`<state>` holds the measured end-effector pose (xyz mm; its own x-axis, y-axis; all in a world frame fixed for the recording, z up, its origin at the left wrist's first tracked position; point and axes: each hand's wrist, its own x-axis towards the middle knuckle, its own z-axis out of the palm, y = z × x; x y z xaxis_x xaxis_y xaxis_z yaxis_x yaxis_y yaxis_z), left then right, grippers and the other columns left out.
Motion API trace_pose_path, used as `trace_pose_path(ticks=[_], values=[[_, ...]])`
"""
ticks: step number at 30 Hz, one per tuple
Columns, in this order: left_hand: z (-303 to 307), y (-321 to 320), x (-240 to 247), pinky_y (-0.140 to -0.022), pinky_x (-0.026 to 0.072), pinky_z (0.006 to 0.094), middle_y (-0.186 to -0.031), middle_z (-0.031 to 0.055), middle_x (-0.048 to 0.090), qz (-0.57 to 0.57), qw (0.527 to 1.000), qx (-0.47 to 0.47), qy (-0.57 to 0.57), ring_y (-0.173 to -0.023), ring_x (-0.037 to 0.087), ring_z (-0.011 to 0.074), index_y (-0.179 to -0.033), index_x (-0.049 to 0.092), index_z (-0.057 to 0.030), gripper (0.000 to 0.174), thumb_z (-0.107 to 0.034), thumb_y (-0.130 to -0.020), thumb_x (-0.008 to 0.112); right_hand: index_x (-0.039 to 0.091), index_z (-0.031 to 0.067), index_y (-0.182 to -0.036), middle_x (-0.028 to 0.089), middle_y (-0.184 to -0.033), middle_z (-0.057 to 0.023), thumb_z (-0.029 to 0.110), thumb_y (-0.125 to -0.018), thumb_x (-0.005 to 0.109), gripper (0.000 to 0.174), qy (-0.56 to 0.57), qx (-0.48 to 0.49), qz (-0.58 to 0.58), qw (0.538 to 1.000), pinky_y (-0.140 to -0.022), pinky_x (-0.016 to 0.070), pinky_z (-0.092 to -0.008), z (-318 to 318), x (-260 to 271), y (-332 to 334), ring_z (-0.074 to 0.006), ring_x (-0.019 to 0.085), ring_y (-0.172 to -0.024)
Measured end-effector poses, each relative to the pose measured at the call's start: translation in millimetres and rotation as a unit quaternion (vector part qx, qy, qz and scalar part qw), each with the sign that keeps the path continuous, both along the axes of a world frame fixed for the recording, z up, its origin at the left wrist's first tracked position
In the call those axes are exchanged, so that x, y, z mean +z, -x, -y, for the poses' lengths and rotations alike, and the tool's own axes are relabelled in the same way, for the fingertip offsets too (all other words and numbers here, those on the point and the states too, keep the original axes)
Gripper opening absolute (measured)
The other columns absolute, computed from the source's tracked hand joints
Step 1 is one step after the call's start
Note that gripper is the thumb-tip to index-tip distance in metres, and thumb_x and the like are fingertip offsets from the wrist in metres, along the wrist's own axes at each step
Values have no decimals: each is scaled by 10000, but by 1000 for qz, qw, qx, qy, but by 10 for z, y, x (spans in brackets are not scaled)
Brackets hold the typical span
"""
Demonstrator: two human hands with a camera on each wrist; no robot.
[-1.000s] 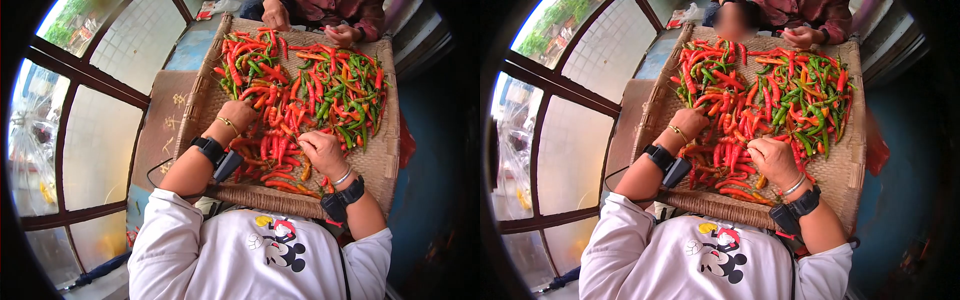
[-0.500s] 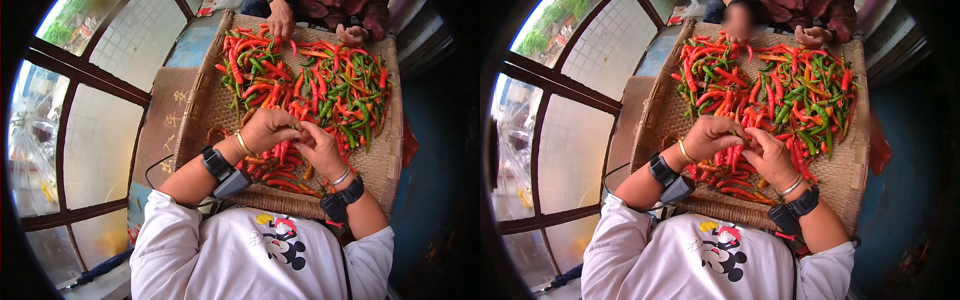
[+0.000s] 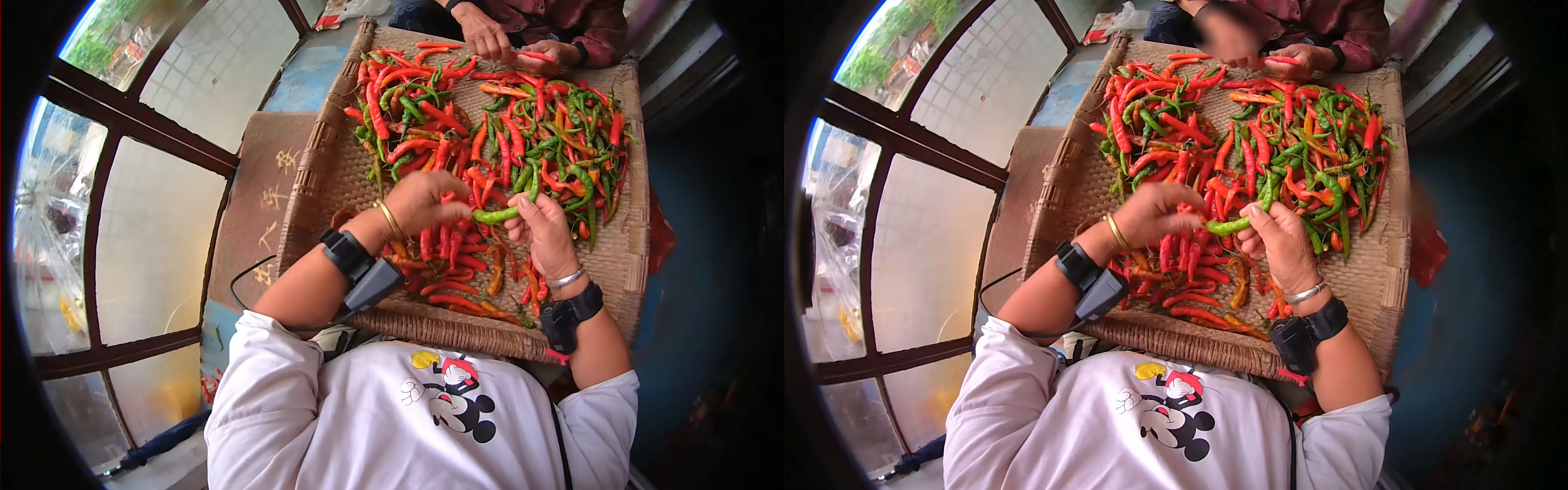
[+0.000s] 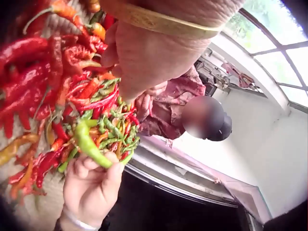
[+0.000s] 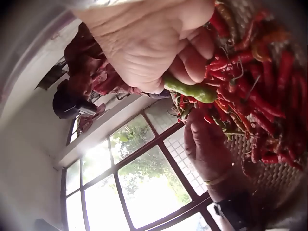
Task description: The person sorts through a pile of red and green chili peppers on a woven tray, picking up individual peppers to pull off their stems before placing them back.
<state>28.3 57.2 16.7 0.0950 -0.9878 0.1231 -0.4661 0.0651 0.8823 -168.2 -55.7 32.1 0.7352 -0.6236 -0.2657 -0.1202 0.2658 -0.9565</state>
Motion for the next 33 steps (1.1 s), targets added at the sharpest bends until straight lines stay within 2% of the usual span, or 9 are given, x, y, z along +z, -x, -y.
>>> trace_pose_path(ticks=[2,4,7,12,17,20,23,26,33], values=[[-1,99,-69,-653,458,360,-793,132,604,99,992,-72,-10,-733,589,286,-882,607,-18,235,-229,-779,614,561,26,-910,575,-674,-41,284,-877,501,267,-89,-3,44,995,-490,419,-204,-35,40,-13,-83,533,-553],[3,168,50,-602,455,356,-709,127,591,80,987,-108,-92,-659,581,284,-806,596,-17,223,-239,-795,595,560,28,-913,579,-675,-46,281,-876,503,262,-109,-4,63,992,-479,412,-206,-15,-13,-6,-88,537,-552],[-2,215,-2,-563,449,351,-655,116,580,9,991,-123,-55,-609,571,280,-751,580,-20,227,-242,-799,590,563,33,-905,579,-675,-38,290,-870,512,264,-186,-4,117,976,-468,415,-203,-7,-9,-2,-79,532,-542],[1,247,-3,-531,437,333,-616,103,563,44,988,-139,-49,-581,568,255,-778,595,-21,226,-245,-812,588,568,39,-882,575,-670,-24,295,-845,553,259,-132,101,34,986,-457,416,-170,-18,47,-8,-54,506,-506],[57,77,-97,-603,467,357,-756,102,602,199,980,0,-22,-701,585,287,-809,607,-71,184,-251,-770,603,582,42,-904,587,-696,-27,262,-872,519,231,28,-58,92,994,-470,417,-164,368,258,74,-52,513,-544],[59,-41,-96,-600,471,374,-746,82,579,285,952,100,-58,-682,577,293,-814,605,-101,152,-243,-764,578,557,64,-973,602,-753,-37,293,-881,492,256,-77,-231,224,944,-472,422,-198,595,366,169,-70,531,-580],[80,-187,-238,-583,475,396,-828,83,552,371,911,173,-53,-717,580,287,-857,576,-110,189,-272,-764,554,551,56,-977,608,-754,-35,288,-881,489,259,-155,-229,177,945,-475,428,-216,525,247,183,-84,533,-568],[98,-235,-238,-585,477,396,-839,86,550,387,899,152,-139,-726,582,283,-882,569,-103,211,-282,-772,550,536,22,-1030,605,-719,-48,227,-871,503,262,-156,-129,115,972,-464,422,-204,350,184,166,-85,536,-551],[52,-123,-162,-611,471,422,-995,116,486,365,911,150,-121,-751,569,326,-980,546,-102,332,-341,-751,575,551,8,-1013,583,-715,-20,173,-866,502,226,-58,22,3,998,-491,423,-179,82,61,37,-62,535,-571]])
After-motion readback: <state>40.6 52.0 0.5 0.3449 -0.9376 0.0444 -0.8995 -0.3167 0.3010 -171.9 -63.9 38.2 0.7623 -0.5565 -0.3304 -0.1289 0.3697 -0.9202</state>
